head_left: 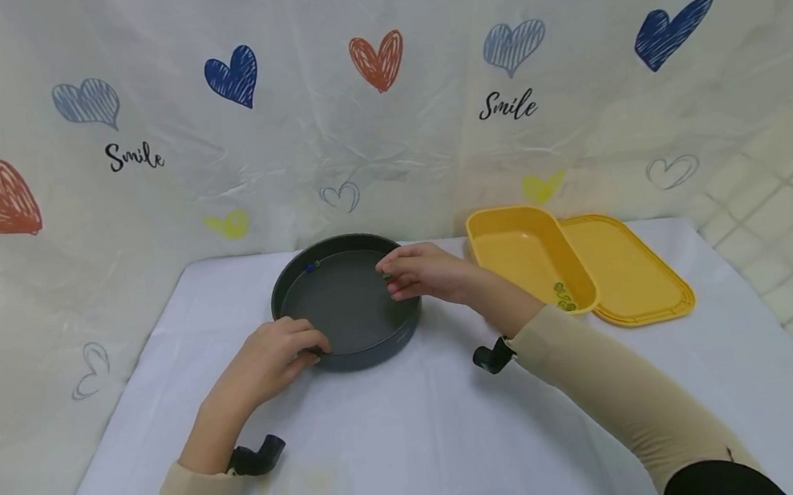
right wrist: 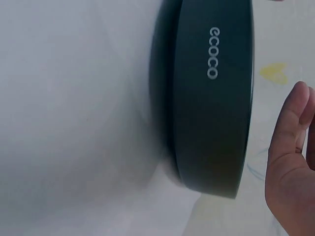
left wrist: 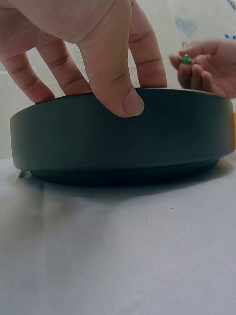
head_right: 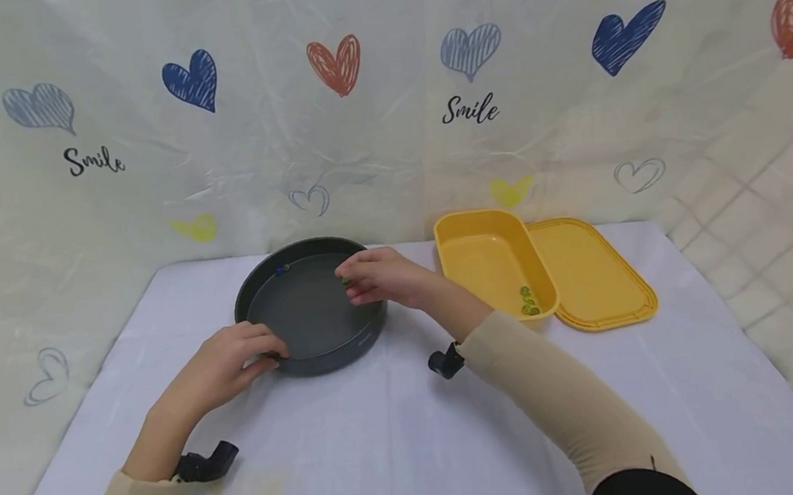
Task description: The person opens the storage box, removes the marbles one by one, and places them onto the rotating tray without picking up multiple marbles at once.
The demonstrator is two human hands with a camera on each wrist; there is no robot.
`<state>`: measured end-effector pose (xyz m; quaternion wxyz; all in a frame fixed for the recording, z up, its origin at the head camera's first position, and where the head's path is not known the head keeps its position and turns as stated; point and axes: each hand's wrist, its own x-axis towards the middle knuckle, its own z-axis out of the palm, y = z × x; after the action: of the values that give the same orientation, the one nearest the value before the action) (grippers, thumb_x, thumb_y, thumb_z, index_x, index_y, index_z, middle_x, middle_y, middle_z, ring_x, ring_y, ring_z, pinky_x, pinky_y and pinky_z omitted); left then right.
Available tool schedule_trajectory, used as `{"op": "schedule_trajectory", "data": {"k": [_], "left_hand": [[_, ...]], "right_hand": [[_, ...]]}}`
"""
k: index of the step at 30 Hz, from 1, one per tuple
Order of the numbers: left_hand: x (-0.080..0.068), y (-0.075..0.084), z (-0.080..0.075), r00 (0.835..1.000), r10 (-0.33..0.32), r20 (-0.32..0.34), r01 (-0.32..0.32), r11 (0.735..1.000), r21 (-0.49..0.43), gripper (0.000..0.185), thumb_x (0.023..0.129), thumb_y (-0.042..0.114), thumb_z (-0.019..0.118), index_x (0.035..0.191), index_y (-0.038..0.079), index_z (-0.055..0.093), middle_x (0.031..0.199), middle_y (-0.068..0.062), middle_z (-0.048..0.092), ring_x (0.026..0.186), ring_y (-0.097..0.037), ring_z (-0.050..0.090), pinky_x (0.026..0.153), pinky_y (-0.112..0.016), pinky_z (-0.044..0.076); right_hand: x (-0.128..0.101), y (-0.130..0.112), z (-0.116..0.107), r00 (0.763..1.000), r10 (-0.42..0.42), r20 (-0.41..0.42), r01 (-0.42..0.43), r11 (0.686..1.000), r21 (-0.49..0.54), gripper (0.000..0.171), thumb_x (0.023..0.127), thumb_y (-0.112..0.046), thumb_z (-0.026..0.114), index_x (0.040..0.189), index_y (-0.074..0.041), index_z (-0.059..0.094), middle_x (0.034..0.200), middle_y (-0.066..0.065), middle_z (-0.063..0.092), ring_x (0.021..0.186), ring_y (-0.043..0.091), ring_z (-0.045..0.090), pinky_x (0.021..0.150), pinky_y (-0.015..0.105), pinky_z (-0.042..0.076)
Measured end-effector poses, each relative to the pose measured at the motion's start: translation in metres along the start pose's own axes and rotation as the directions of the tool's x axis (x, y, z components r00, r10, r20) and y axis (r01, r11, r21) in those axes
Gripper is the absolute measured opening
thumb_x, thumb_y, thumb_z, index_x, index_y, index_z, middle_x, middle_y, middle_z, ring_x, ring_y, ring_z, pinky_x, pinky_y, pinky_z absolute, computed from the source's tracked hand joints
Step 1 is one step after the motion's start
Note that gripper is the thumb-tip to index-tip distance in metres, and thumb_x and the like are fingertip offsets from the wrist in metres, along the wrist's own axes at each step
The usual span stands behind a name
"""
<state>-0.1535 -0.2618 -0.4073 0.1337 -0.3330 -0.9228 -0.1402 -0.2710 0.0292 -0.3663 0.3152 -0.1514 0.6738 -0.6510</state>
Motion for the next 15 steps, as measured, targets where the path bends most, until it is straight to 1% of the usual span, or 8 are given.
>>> {"op": "schedule_trajectory", "data": {"k": [3,6,11,13,15], "left_hand": [[0.001,-0.001,-0.001,1.0,-0.002,0.002,0.002,1.0,-0.001,0.029,0.077,0.005,0.084,0.096,0.026,0.075,0.091,0.014,0.067,0.084,-0.01,0.061,0.073,-0.031,0.051],[0.001,-0.002,0.0,1.0,-0.004,0.007,0.004,1.0,-0.005,0.029,0.078,0.005,0.084,0.096,0.026,0.075,0.091,0.015,0.067,0.083,-0.01,0.061,0.073,-0.031,0.05],[0.001,-0.001,0.0,1.0,-0.016,0.013,0.016,1.0,-0.007,0.028,0.079,0.006,0.084,0.096,0.026,0.075,0.092,0.015,0.067,0.084,-0.01,0.061,0.074,-0.031,0.05],[0.001,-0.001,0.0,1.0,-0.017,0.013,0.017,1.0,-0.006,0.028,0.079,0.006,0.083,0.097,0.026,0.075,0.092,0.014,0.067,0.084,-0.011,0.061,0.074,-0.031,0.051],[0.0,-0.001,-0.001,1.0,-0.016,0.013,0.016,1.0,-0.007,0.028,0.079,0.006,0.083,0.097,0.026,0.075,0.092,0.014,0.068,0.084,-0.011,0.062,0.074,-0.032,0.051]], "right_hand": [[0.009,0.003,0.007,1.0,-0.014,0.009,0.014,1.0,-0.022,0.019,0.102,-0.013,0.057,0.115,0.0,0.063,0.099,0.012,0.062,0.081,0.019,0.065,0.08,0.032,0.059],[0.018,0.007,0.015,1.0,-0.016,0.014,0.017,0.998,-0.064,0.02,0.102,-0.013,0.058,0.115,0.0,0.064,0.104,0.015,0.063,0.081,0.019,0.066,0.082,0.035,0.059],[0.029,0.012,0.026,1.0,-0.012,-0.01,0.01,0.985,-0.171,0.019,0.1,-0.013,0.06,0.114,-0.001,0.066,0.107,0.021,0.065,0.079,0.019,0.066,0.089,0.045,0.056],[0.032,0.015,0.03,1.0,-0.016,-0.017,0.012,0.977,-0.213,0.021,0.1,-0.013,0.061,0.115,0.001,0.066,0.105,0.02,0.066,0.078,0.019,0.066,0.088,0.044,0.057],[0.035,0.017,0.033,1.0,-0.022,-0.016,0.017,0.969,-0.246,0.025,0.1,-0.014,0.061,0.117,0.003,0.064,0.102,0.017,0.066,0.078,0.018,0.066,0.085,0.04,0.058]]}}
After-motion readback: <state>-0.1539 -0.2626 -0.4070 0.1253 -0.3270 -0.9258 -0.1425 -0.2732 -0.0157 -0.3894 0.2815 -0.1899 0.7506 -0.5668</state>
